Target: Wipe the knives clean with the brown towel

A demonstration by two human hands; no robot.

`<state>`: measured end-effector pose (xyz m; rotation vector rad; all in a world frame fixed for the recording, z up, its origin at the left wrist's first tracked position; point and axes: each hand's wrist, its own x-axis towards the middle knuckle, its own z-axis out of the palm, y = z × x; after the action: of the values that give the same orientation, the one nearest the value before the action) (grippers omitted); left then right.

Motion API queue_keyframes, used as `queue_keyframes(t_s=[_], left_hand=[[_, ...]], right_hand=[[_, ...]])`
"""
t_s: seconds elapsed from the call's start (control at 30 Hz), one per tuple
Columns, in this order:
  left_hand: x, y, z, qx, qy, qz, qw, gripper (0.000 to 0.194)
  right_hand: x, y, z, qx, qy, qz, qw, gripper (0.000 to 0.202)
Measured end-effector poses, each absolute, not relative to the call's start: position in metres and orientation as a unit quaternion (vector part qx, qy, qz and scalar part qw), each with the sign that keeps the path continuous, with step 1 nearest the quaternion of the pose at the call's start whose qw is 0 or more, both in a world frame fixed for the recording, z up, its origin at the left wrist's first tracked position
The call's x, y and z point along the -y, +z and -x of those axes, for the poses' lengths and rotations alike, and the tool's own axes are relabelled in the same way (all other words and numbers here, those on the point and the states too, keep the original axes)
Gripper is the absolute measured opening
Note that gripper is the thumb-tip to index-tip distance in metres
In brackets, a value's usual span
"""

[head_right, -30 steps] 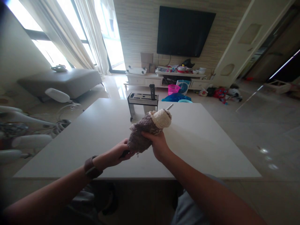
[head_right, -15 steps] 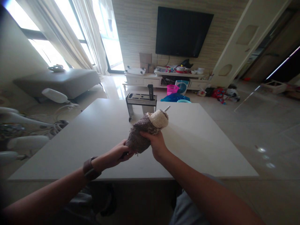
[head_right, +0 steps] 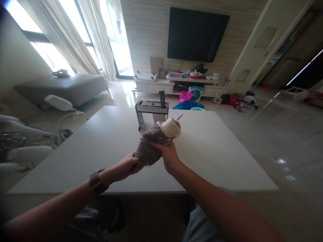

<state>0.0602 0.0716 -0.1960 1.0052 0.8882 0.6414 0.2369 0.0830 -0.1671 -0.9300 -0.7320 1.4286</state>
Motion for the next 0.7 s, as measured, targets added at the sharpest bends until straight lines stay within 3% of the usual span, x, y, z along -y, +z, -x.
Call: queue_keyframes(t_s=[0.7], left_hand=[[-0.0736,-0.2037,-0.0583,-0.395,0.291,-0.458,0.742,0.012]], right_hand=[[-0.0829,-0.1687,-0.2383,0.318,0.616,0.410,0.592,0.055]])
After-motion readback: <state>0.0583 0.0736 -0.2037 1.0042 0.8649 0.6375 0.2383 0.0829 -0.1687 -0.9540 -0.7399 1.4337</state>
